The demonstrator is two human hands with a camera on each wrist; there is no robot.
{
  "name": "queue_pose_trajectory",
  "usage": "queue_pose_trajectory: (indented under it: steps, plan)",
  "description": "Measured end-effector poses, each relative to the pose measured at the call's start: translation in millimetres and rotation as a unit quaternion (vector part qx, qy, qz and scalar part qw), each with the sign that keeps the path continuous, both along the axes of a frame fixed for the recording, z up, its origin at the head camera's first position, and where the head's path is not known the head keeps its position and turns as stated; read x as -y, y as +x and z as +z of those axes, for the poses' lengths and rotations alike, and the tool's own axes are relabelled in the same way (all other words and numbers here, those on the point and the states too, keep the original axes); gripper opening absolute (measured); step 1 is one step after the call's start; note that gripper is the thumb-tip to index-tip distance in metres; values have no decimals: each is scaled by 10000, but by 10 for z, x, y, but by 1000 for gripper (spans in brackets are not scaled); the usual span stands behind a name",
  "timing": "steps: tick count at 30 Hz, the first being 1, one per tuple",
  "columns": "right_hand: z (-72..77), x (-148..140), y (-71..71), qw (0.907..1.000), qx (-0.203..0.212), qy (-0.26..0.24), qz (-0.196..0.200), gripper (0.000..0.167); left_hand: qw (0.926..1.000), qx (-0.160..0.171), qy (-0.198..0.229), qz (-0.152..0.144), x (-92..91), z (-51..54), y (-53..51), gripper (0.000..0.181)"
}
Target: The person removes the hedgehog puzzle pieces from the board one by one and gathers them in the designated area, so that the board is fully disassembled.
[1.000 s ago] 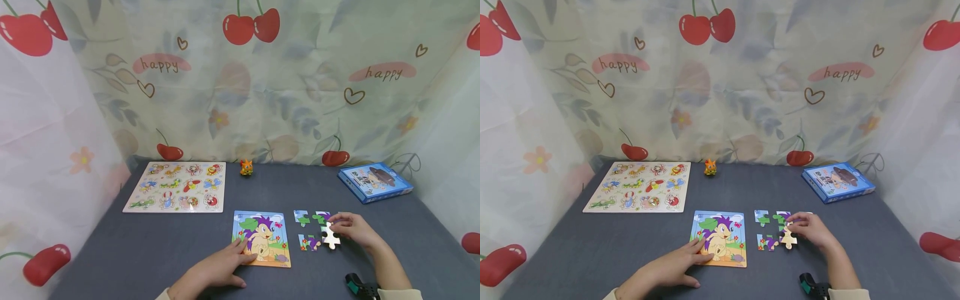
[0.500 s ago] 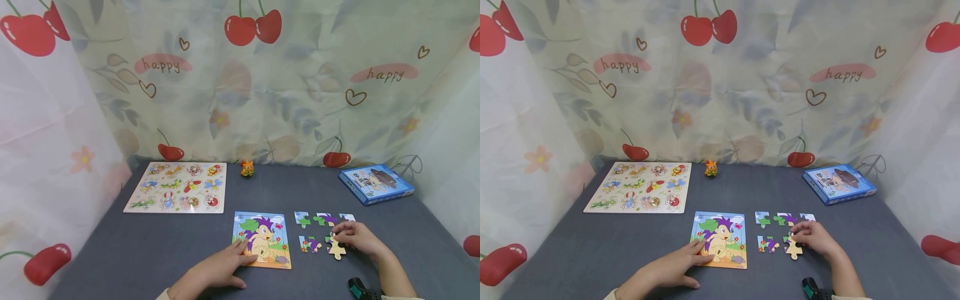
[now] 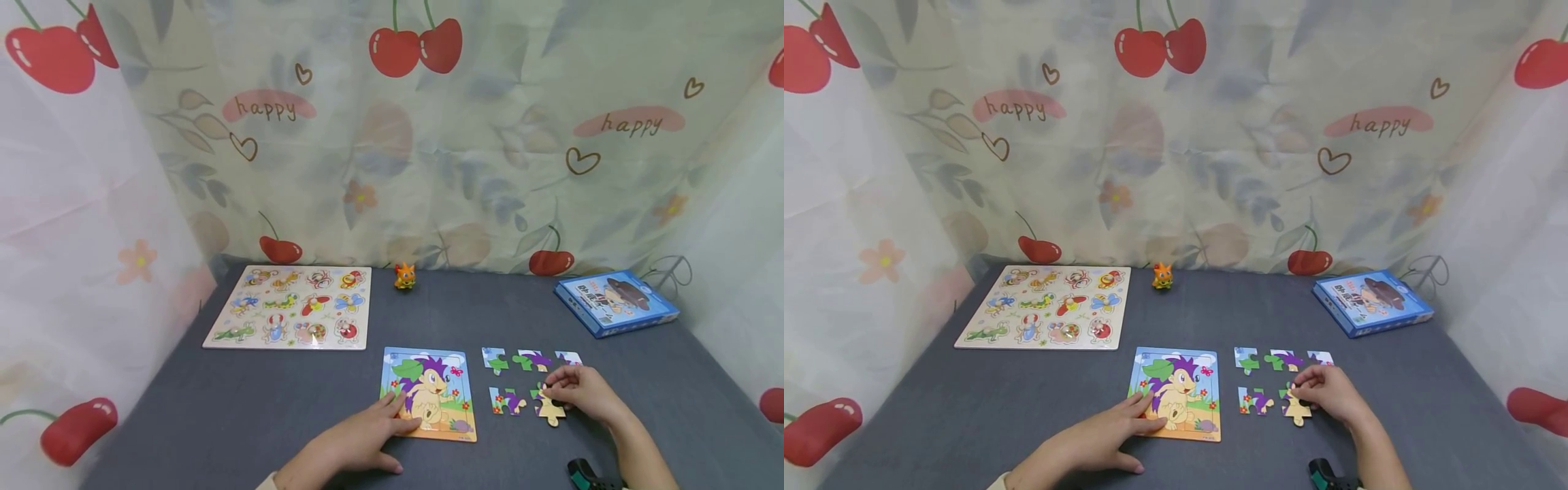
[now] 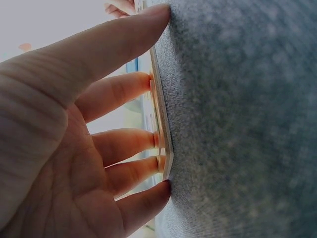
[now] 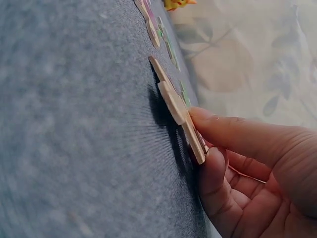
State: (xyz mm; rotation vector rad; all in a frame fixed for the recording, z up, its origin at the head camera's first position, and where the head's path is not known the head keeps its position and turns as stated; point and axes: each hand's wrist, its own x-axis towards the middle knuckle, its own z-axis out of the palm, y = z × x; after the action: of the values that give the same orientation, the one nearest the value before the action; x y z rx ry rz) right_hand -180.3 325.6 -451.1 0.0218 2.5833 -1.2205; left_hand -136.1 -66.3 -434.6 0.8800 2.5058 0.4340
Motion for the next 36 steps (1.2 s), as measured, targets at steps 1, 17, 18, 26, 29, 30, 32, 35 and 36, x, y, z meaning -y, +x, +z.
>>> queue_pose_trajectory:
  steps: [1,17,18,26,29,30,32,35,36]
  plan:
    - [-1,-1,3,10000,-10,-27,11,31,10000,-4,0,0,-1,-1,-1,65]
    - [-6,6,23,9997,-136,-60,170,29,9999,96,-27,-2,0,-13,-20,63]
    - [-6,5,23,9997,-147,-62,194,29,9999,108,-24,-1,0,-13,-21,63]
    - [-12,-1,16,9995,-267,126,115,29,9997,219,-24,69,-12,4,-20,62]
    - [-12,5,12,9992,-310,192,152,28,9998,194,-23,83,-12,8,-15,62]
    - [-9,9,13,9992,-313,193,157,28,9998,177,-26,80,-11,8,-13,62]
    - [-4,20,18,9991,-327,200,188,28,9998,155,-27,75,-8,6,-12,62]
    - [3,34,26,9990,-331,220,211,28,9999,135,-28,47,-4,-2,-16,62]
    - [4,39,28,9991,-312,225,180,28,9999,132,-29,40,-3,-5,-17,62]
